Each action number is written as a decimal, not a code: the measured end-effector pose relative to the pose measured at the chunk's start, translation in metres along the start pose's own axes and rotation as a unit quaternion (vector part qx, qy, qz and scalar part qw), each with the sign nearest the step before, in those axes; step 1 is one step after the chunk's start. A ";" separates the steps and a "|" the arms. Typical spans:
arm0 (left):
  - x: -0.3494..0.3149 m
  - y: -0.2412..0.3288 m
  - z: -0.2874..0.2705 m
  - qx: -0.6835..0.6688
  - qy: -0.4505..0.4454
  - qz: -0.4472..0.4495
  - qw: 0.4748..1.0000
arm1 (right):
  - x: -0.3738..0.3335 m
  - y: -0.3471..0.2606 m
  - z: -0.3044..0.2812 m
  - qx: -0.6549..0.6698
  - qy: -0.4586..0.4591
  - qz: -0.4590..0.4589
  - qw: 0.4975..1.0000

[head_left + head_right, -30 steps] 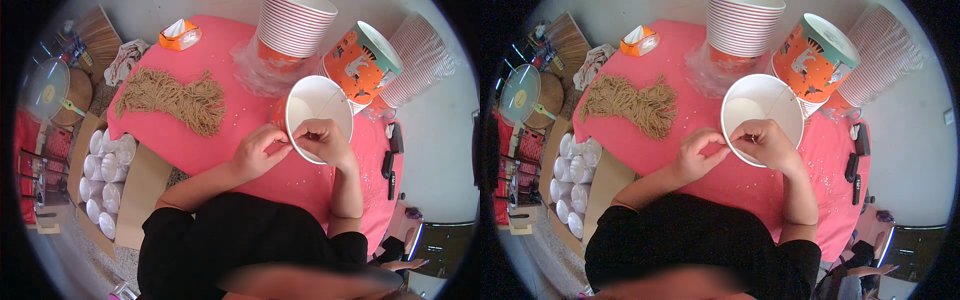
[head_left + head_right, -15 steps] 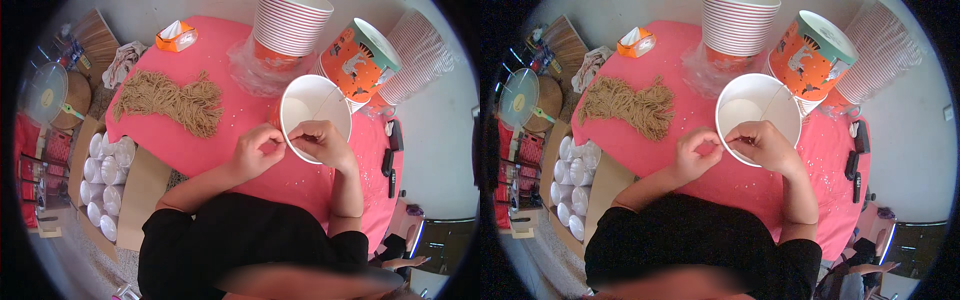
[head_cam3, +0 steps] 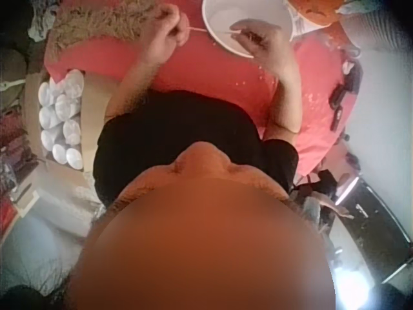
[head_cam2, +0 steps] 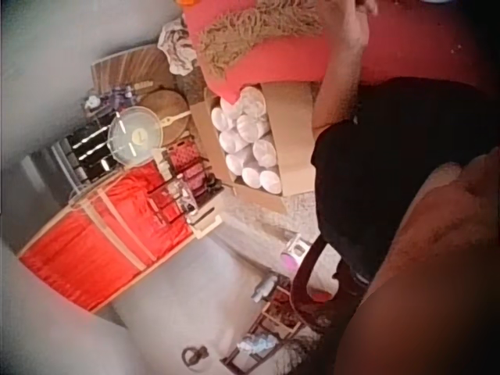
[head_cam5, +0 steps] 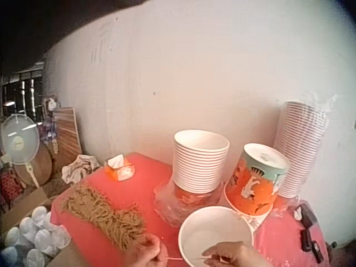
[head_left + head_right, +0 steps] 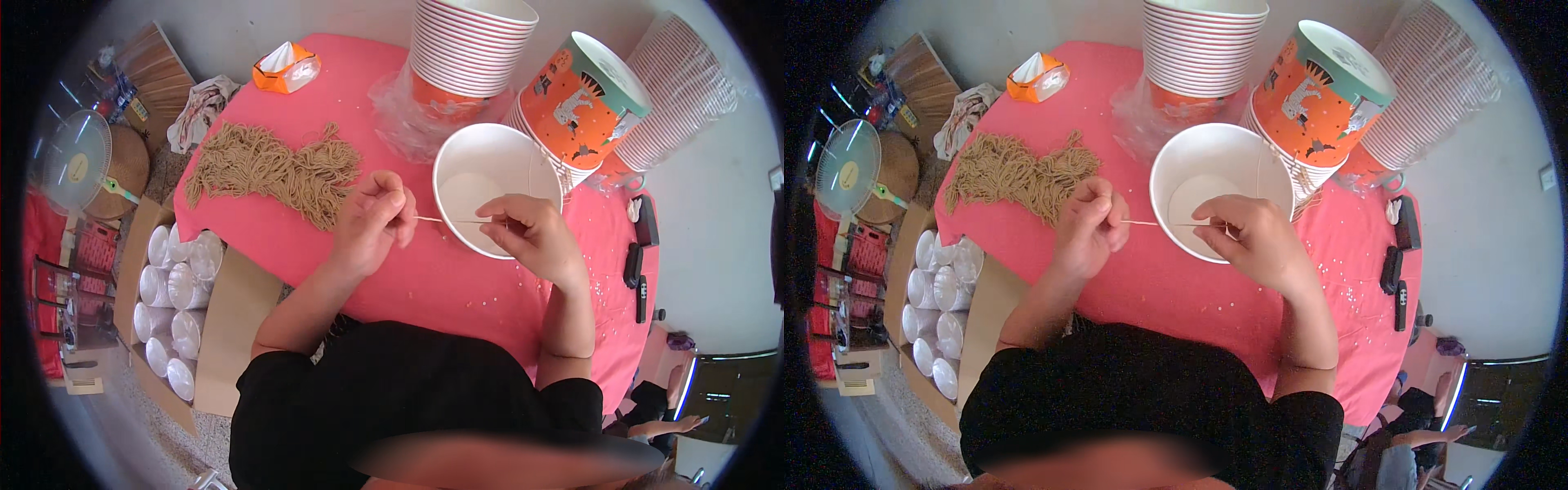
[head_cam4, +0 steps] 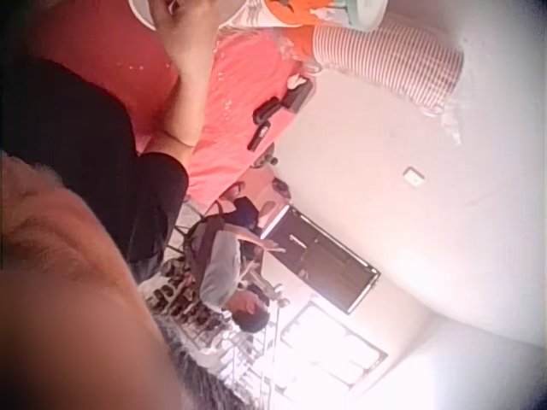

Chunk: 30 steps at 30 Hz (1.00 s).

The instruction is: Tying string handles onto paper buckets in a packaging workspace.

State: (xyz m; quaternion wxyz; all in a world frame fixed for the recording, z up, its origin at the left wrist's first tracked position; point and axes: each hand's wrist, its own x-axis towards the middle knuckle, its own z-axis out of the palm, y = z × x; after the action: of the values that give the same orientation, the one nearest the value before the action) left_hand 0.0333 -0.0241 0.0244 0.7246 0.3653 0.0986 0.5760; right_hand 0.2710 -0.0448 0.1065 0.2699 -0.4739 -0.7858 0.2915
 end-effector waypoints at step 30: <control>0.012 0.011 0.046 0.570 -0.022 0.111 0.814 | 0.005 -0.014 0.008 0.135 0.076 -0.153 0.976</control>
State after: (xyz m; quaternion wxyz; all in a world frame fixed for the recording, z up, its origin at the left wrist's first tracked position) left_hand 0.0548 -0.0312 0.0681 0.3195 0.7341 0.3520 0.4849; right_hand 0.2552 -0.0468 0.1118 0.4314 -0.3283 -0.7796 0.3137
